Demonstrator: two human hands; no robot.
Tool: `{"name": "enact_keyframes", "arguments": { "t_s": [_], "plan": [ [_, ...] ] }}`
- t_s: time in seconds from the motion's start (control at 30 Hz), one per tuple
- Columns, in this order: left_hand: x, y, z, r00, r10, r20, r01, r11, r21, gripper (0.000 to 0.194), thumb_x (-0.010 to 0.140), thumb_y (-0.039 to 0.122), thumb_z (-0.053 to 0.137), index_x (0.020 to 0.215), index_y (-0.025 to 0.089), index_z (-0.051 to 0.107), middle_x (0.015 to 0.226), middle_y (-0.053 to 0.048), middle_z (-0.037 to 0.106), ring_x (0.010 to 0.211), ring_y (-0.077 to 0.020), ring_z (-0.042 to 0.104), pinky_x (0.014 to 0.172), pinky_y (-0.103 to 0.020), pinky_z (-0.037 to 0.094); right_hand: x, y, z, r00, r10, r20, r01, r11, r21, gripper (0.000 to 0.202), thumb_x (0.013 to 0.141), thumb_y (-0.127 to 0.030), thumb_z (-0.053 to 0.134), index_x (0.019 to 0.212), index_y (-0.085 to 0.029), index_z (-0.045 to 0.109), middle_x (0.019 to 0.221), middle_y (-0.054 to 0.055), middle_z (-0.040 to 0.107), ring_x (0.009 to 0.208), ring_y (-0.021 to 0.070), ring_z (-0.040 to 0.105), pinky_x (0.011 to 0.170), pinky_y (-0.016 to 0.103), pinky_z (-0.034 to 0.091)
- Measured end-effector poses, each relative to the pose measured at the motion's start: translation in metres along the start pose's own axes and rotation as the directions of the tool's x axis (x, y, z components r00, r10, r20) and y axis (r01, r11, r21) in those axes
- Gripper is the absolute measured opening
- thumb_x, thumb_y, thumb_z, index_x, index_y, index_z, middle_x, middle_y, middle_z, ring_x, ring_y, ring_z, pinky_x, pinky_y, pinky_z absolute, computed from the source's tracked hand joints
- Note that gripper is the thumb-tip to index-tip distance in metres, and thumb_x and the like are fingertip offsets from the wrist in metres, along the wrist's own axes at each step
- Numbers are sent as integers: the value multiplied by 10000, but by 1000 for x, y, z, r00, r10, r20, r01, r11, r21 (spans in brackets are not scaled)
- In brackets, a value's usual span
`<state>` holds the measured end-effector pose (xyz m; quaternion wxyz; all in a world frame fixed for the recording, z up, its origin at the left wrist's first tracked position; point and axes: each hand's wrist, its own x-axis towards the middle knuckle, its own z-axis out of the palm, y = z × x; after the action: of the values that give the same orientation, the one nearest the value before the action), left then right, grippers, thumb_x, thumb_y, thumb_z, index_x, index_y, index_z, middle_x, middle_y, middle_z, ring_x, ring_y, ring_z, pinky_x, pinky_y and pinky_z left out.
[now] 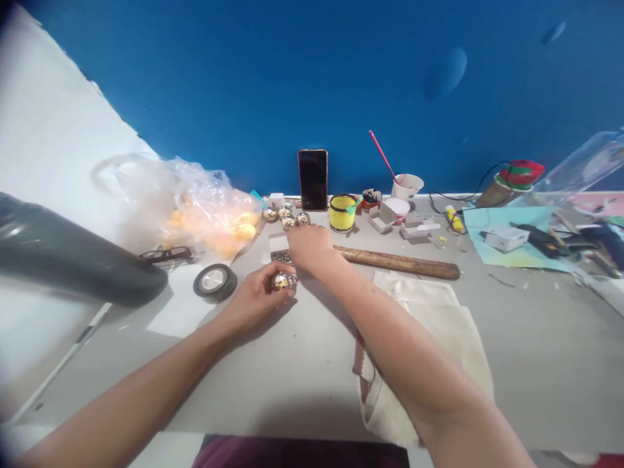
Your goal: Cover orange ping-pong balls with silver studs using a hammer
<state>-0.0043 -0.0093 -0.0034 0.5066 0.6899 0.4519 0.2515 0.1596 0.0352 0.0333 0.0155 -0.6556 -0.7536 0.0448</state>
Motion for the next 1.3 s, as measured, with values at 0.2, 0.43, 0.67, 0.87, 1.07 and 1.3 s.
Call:
{"name": "enact_keyframes", "arguments": {
  "t_s": [0.2,0.43,0.67,0.87,1.07,1.3],
  "plan": [
    [1,1,0,1000,6,8,-6,1000,8,298,755,260,677,1043,197,634,678,63,473,615,-116,431,591,-249,358,-4,-1,-2,994,-76,-76,77,997,0,254,931,-280,621,1118,-152,737,1171,173,704,1111,300,650,867,373,548],
    [4,-2,-1,1000,24,19,-24,1000,3,308,735,245,687,1033,191,632,860,12,597,690,-131,483,644,-265,395,-1,0,4,973,-213,-91,214,977,1,225,900,-289,655,1049,-179,784,1291,166,615,1239,329,504,868,380,534],
    [3,-2,-2,999,44,11,-44,999,8,298,733,263,697,1016,196,633,863,12,575,693,-134,468,647,-265,391,1,-1,5,988,-150,-34,152,985,81,244,927,-314,629,1010,-165,804,1258,183,651,1212,318,529,928,390,507],
    [4,-5,-1,1000,19,10,-19,1000,21,313,740,284,693,1032,189,636,816,6,598,694,-154,507,633,-271,397,3,-7,6,999,-38,10,37,991,128,226,906,-284,656,1046,-169,791,1237,174,671,1199,300,566,916,372,515],
    [3,-1,-1,1000,23,12,-24,999,35,295,739,281,693,1012,183,642,795,14,598,691,-152,515,645,-276,396,2,-7,10,996,-81,-22,83,991,104,232,931,-232,594,1040,-143,778,1270,189,648,1216,295,551,907,355,524],
    [1,2,-2,1000,18,21,-18,1000,6,302,738,274,691,1019,182,631,774,27,563,676,-142,493,644,-274,393,0,-6,12,994,-79,-76,86,992,88,288,965,-234,513,1071,-79,732,1248,217,640,1169,315,559,894,391,529]
  ]
}}
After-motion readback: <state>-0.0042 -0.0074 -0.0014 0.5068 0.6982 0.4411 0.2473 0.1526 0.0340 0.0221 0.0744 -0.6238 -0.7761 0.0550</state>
